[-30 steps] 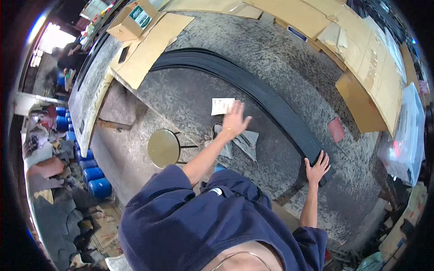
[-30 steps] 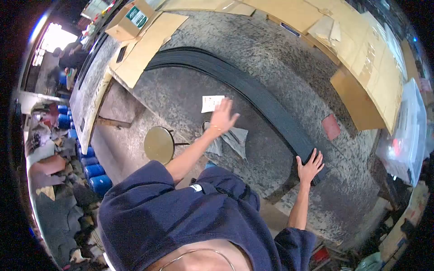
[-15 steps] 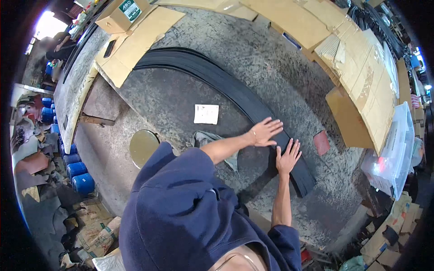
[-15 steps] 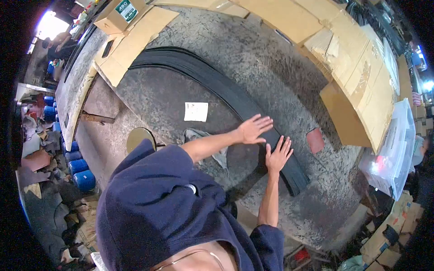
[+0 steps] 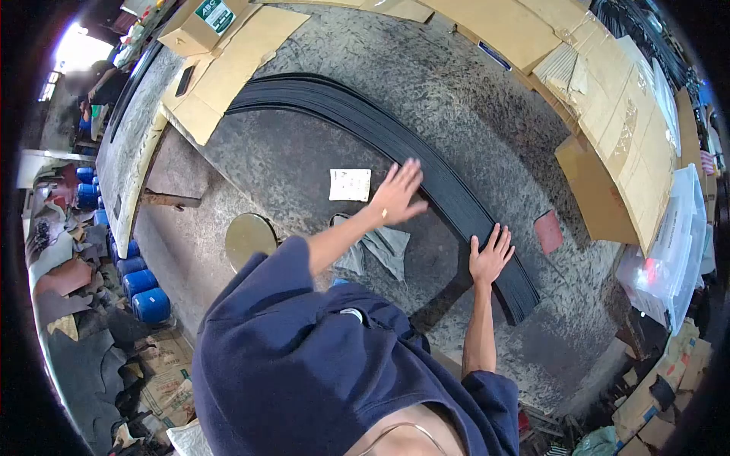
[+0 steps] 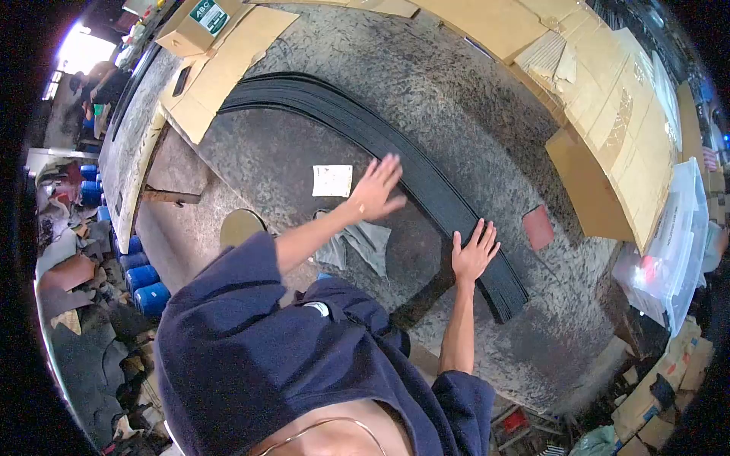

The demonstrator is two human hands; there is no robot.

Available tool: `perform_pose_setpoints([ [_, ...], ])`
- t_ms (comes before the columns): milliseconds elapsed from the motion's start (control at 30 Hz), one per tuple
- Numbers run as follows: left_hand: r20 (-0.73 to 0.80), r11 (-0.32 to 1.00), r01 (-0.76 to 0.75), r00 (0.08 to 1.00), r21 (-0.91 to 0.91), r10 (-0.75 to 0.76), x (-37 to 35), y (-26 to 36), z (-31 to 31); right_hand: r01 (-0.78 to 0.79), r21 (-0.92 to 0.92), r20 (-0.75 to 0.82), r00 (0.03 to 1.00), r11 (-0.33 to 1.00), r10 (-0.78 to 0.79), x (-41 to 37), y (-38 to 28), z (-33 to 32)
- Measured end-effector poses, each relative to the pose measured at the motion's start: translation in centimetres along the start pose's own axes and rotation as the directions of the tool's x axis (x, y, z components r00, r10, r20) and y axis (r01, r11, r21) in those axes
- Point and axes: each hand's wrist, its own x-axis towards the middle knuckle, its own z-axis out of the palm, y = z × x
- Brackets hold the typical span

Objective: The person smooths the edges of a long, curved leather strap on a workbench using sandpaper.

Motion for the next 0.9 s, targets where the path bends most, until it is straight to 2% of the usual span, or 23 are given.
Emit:
perform_pose_setpoints([
  [33,0.017,0.993,-0.097,0.995,-0.063,0.098,-2.8,0.7,-0.7,-0.009,0.002,-0.001,1.000,1.000,0.009,0.0,0.1,0.1],
  [100,0.198,0.946,-0.258,0.934,-0.196,0.296,-9.4,1.0,-1.5,-0.006,0.004,-0.007,1.000,1.000,0.006,-0.1,0.0,0.0],
  [167,0.204,0.987,-0.157,0.966,-0.026,0.159,-14.1,-0.7,-0.7,-0.011,0.010,-0.015,1.000,1.000,0.011,0.0,-0.1,0.0],
  [200,0.213,0.986,-0.166,0.963,-0.022,0.166,-14.7,-1.6,0.3,-0.010,0.007,-0.020,1.000,1.000,0.010,0.0,0.0,0.2],
  [267,0.379,0.978,-0.027,0.919,-0.209,0.106,-15.4,-2.9,2.1,-0.013,0.009,-0.028,1.000,1.000,0.013,0.2,-0.1,0.3],
  [300,0.382,0.977,-0.028,0.918,-0.212,0.110,-14.5,-1.9,0.6,-0.002,0.008,-0.030,1.000,1.000,0.002,-0.1,0.0,0.2],
  [367,0.178,0.968,0.040,0.984,-0.250,0.006,-9.5,-0.1,-2.5,-0.006,-0.004,-0.035,0.999,1.000,0.006,0.0,0.0,0.1],
  [400,-0.007,0.963,0.090,0.995,-0.252,-0.095,-6.7,0.0,-3.5,-0.009,-0.011,-0.028,1.000,1.000,0.009,0.0,0.0,0.1],
  [433,-0.189,0.954,0.140,0.963,-0.264,-0.193,-3.7,-0.6,-4.1,-0.013,-0.017,-0.020,1.000,1.000,0.012,-0.1,0.0,0.2],
  [500,-0.405,0.946,0.124,0.881,-0.300,-0.244,2.1,-3.1,-4.7,-0.010,-0.017,-0.031,0.999,1.000,0.009,-0.1,0.0,0.2],
  [567,-0.411,0.988,0.094,0.902,-0.120,-0.136,6.3,-6.9,-1.4,-0.024,0.030,-0.020,0.999,0.999,0.025,-0.1,-0.2,0.0],
  [600,-0.412,0.989,0.077,0.903,-0.126,-0.123,6.9,-7.3,0.2,-0.031,0.039,-0.019,0.999,0.999,0.032,-0.1,-0.2,-0.1],
  [667,-0.200,0.983,0.131,0.974,0.131,-0.103,8.0,-7.5,1.9,-0.019,0.029,-0.040,0.999,0.999,0.020,-0.1,-0.1,-0.1],
  [700,-0.199,0.986,0.118,0.976,0.121,-0.092,8.5,-7.4,2.3,-0.023,0.026,-0.036,0.999,0.999,0.024,0.0,-0.1,-0.2],
  [767,-0.084,0.972,0.174,0.983,0.157,-0.162,7.9,-7.1,2.7,-0.028,0.031,-0.056,0.998,0.999,0.030,0.1,-0.1,-0.2],
  [800,-0.101,0.976,0.158,0.984,0.150,-0.144,7.7,-6.2,2.7,-0.033,0.046,-0.066,0.997,0.998,0.036,0.2,-0.3,-0.1],
  [900,0.033,0.998,0.052,0.998,0.032,-0.053,6.8,-0.6,3.3,-0.041,0.069,-0.055,0.997,0.997,0.045,0.1,-0.5,-0.1],
])
